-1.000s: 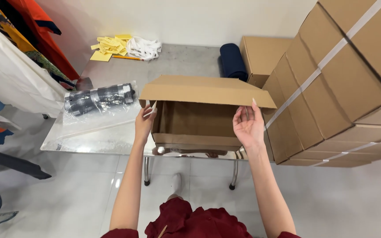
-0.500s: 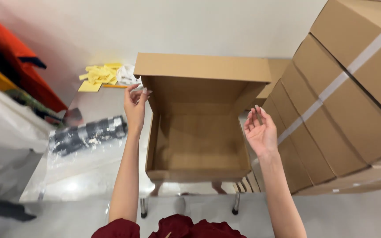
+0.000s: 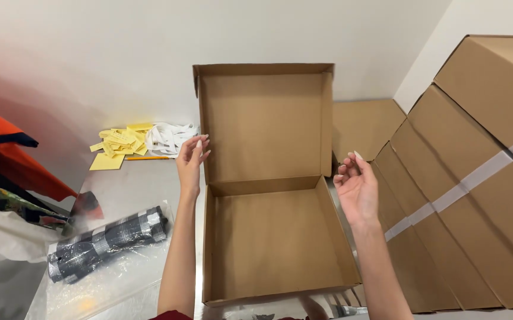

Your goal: Packing a garment into a cardboard box, labeling it, and tying a decorative ribbon.

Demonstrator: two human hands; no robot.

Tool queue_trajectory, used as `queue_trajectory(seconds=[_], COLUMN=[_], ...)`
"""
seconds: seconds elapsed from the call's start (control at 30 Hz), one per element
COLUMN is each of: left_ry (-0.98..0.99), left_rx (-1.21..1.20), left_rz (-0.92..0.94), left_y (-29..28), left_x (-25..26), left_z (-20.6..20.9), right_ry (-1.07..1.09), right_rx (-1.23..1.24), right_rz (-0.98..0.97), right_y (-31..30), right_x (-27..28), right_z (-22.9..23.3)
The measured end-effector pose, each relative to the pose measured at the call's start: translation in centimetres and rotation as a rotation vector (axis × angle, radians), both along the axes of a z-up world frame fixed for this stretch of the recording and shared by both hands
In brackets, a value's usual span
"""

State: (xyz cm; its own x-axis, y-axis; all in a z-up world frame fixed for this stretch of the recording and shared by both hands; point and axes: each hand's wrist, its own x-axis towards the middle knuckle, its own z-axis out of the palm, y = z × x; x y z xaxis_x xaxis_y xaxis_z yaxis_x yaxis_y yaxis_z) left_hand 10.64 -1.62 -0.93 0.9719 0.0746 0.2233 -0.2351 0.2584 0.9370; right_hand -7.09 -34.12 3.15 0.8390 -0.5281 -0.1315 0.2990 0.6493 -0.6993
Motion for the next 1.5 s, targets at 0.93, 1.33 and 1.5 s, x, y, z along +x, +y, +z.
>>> queue_trajectory(seconds=[0.93,1.33,1.5], left_ry=[0.365,0.466,0.618], left_rx=[-0.054,-0.026,0.115], left_rz=[0.384,0.459,0.451], left_y=[17.0,33.5,41.1], left_x=[-33.8,-28.4,-23.0], left_z=[-6.0,-7.4,-11.4], right_ry=[0.138,0.249,0.464], right_rx=[-0.384,-0.356,-0.569], right_rz=[0.526,0.730,0.724], right_y=[15.9,34.0,40.7], right_x=[-16.5,-6.6,0.6], right_z=[-6.2,-10.5,-14.6])
